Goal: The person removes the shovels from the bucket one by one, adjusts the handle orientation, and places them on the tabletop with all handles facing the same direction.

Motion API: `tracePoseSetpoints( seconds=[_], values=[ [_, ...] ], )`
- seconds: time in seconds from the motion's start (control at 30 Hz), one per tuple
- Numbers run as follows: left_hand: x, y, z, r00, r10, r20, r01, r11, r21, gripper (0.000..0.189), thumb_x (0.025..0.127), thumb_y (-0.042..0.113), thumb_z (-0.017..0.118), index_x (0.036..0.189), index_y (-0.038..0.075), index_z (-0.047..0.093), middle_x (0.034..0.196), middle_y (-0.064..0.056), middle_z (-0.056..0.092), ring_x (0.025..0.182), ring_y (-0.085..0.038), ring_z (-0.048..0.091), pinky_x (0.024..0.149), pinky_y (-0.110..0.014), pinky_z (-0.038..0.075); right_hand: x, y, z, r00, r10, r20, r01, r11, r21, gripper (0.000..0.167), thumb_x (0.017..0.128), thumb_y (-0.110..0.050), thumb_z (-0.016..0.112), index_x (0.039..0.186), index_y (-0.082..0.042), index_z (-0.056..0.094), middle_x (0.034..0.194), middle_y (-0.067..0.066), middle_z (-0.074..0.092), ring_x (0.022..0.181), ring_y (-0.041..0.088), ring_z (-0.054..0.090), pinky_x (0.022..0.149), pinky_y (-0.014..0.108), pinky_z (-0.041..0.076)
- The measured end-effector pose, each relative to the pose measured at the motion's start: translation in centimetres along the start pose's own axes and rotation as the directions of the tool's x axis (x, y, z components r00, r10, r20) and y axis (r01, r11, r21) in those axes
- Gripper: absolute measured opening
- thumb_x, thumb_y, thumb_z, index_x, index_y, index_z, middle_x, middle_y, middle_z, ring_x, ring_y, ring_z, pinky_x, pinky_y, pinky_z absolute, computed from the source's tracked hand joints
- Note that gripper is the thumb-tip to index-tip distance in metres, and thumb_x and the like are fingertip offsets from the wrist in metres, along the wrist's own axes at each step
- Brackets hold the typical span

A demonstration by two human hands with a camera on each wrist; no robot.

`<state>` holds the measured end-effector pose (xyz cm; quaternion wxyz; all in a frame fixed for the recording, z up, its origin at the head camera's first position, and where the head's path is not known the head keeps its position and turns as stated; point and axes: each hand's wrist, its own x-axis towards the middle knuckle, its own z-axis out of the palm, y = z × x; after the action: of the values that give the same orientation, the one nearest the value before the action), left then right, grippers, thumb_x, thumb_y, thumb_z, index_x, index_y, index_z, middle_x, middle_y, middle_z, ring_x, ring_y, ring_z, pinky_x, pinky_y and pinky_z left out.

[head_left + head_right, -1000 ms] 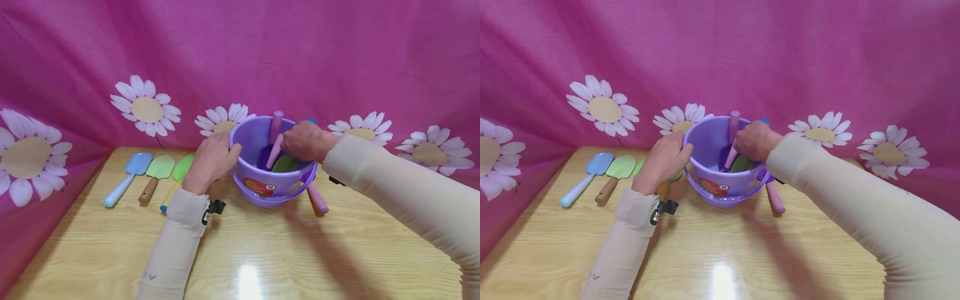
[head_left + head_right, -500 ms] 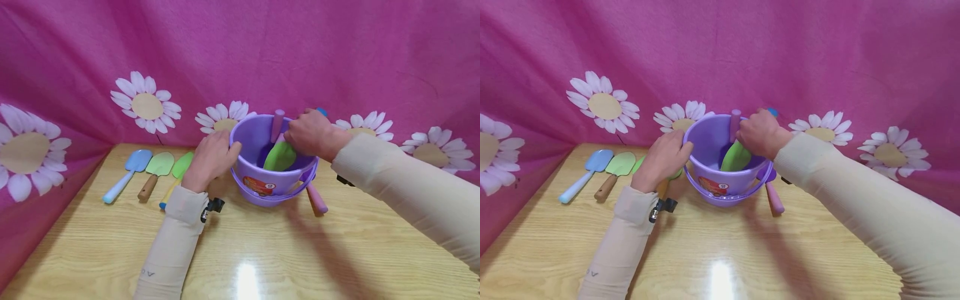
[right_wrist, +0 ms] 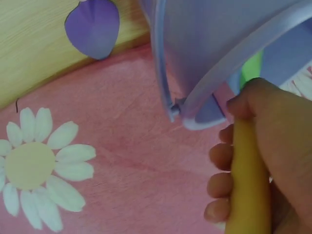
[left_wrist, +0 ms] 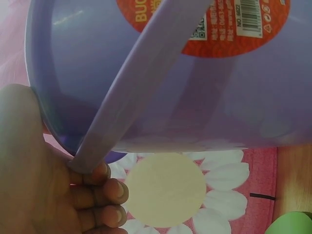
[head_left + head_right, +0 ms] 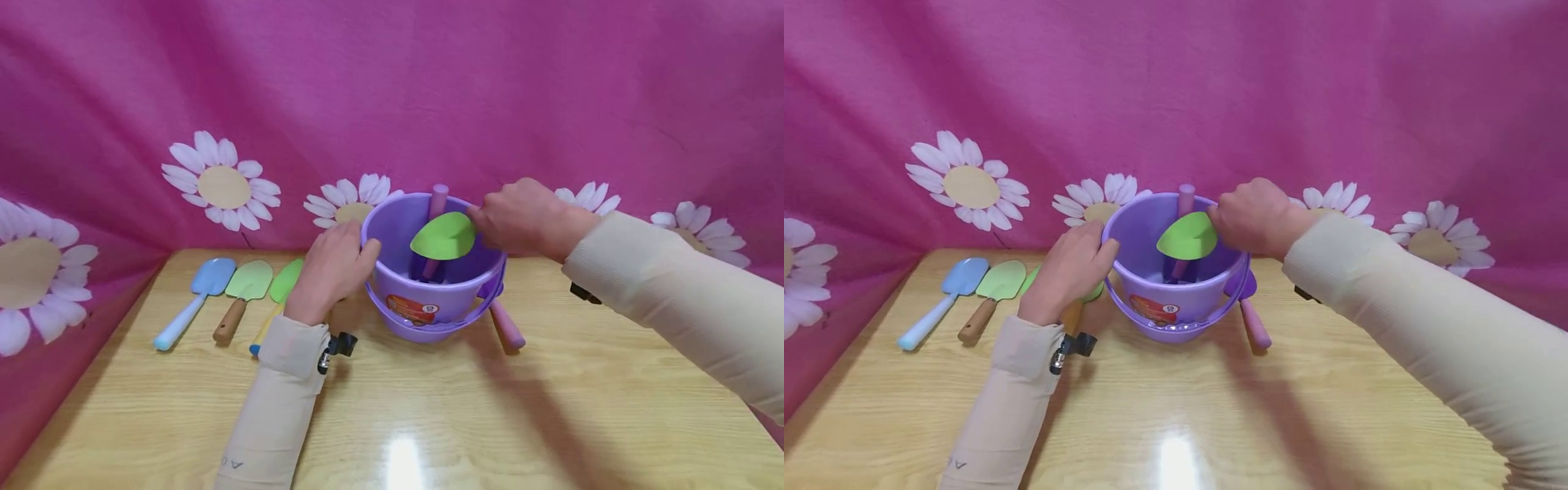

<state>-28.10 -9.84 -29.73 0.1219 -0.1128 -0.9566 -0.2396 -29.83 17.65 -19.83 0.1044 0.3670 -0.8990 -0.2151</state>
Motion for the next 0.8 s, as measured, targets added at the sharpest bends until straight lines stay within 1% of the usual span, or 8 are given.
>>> tracePoseSetpoints(
  seconds=[0.07, 0.13, 0.2, 0.3, 0.43, 0.57, 0.67, 0.8],
  values=[
    [0.0, 0.0, -0.1, 1.0, -0.004, -0.005, 0.004, 1.0, -0.003, 0.041, 0.098, 0.038, 0.04, 0.107, 0.004, 0.06, 0.095, -0.011, 0.061, 0.097, -0.03, 0.06, 0.091, -0.045, 0.05, -0.3, 0.6, -0.2, 1.0, 0.008, -0.011, -0.008, 1.0, 0.017, 0.009, 0.089, -0.014, 0.063, 0.089, -0.007, 0.058, 0.07, 0.011, 0.065, 0.054, 0.03, 0.059, 0.051, 0.051, 0.056],
    [0.1, 0.0, -0.2, 1.0, -0.005, 0.002, 0.005, 1.0, -0.005, 0.042, 0.098, 0.039, 0.04, 0.109, 0.004, 0.059, 0.096, -0.011, 0.06, 0.097, -0.03, 0.059, 0.092, -0.045, 0.05, -0.7, 1.0, -0.3, 1.0, 0.025, -0.004, -0.025, 0.998, 0.052, 0.012, 0.091, -0.017, 0.064, 0.092, -0.007, 0.057, 0.07, 0.01, 0.062, 0.052, 0.028, 0.057, 0.05, 0.05, 0.056],
    [0.1, 0.1, -0.2, 1.0, -0.005, 0.013, 0.005, 1.0, -0.013, 0.042, 0.098, 0.039, 0.041, 0.113, 0.004, 0.059, 0.098, -0.01, 0.06, 0.097, -0.029, 0.058, 0.092, -0.045, 0.05, -1.3, 1.4, -0.2, 0.999, 0.048, 0.011, -0.049, 0.995, 0.086, 0.012, 0.093, -0.018, 0.064, 0.093, -0.008, 0.056, 0.069, 0.008, 0.058, 0.051, 0.026, 0.054, 0.049, 0.048, 0.055],
    [0.0, 0.3, 0.0, 1.0, 0.0, 0.025, 0.0, 1.0, -0.017, 0.041, 0.098, 0.038, 0.042, 0.114, 0.004, 0.059, 0.098, -0.009, 0.06, 0.097, -0.028, 0.058, 0.091, -0.044, 0.05, -2.3, 1.8, 0.2, 0.997, 0.071, 0.016, -0.073, 0.988, 0.134, 0.012, 0.095, -0.018, 0.063, 0.092, -0.01, 0.055, 0.068, 0.007, 0.056, 0.049, 0.026, 0.053, 0.048, 0.048, 0.054],
    [0.0, 0.4, 0.1, 1.0, 0.013, 0.008, -0.013, 1.0, -0.016, 0.04, 0.097, 0.038, 0.041, 0.11, 0.004, 0.059, 0.097, -0.01, 0.061, 0.098, -0.03, 0.06, 0.091, -0.045, 0.051, -3.4, 2.6, 0.5, 0.995, 0.103, 0.007, -0.102, 0.979, 0.177, 0.016, 0.099, -0.022, 0.061, 0.091, -0.01, 0.056, 0.069, 0.006, 0.057, 0.052, 0.029, 0.057, 0.05, 0.051, 0.054],
    [-0.1, 0.3, 0.1, 1.0, 0.02, -0.007, -0.02, 1.0, -0.014, 0.042, 0.097, 0.038, 0.039, 0.11, 0.003, 0.059, 0.1, -0.012, 0.064, 0.102, -0.032, 0.061, 0.094, -0.047, 0.05, -4.0, 3.6, 0.7, 0.987, 0.155, 0.036, -0.159, 0.961, 0.225, 0.017, 0.102, -0.022, 0.058, 0.093, -0.008, 0.053, 0.073, 0.006, 0.059, 0.056, 0.028, 0.059, 0.052, 0.049, 0.053],
    [-0.2, 0.2, 0.0, 1.0, 0.008, 0.004, -0.008, 1.0, -0.015, 0.044, 0.097, 0.038, 0.039, 0.113, 0.002, 0.06, 0.104, -0.013, 0.064, 0.105, -0.033, 0.061, 0.097, -0.048, 0.05, -4.3, 4.1, 0.9, 0.981, 0.18, 0.076, -0.194, 0.943, 0.269, 0.014, 0.102, -0.019, 0.056, 0.095, -0.008, 0.052, 0.079, 0.006, 0.063, 0.06, 0.025, 0.061, 0.053, 0.046, 0.053],
    [-0.4, 0.0, -0.2, 1.0, -0.002, 0.018, 0.002, 1.0, -0.017, 0.045, 0.098, 0.038, 0.039, 0.114, 0.002, 0.06, 0.105, -0.013, 0.064, 0.106, -0.033, 0.061, 0.099, -0.048, 0.049, -4.8, 4.5, 1.6, 0.973, 0.213, 0.09, -0.23, 0.926, 0.3, 0.012, 0.102, -0.017, 0.056, 0.097, -0.007, 0.052, 0.08, 0.007, 0.064, 0.061, 0.023, 0.06, 0.053, 0.041, 0.05]
  ],
)
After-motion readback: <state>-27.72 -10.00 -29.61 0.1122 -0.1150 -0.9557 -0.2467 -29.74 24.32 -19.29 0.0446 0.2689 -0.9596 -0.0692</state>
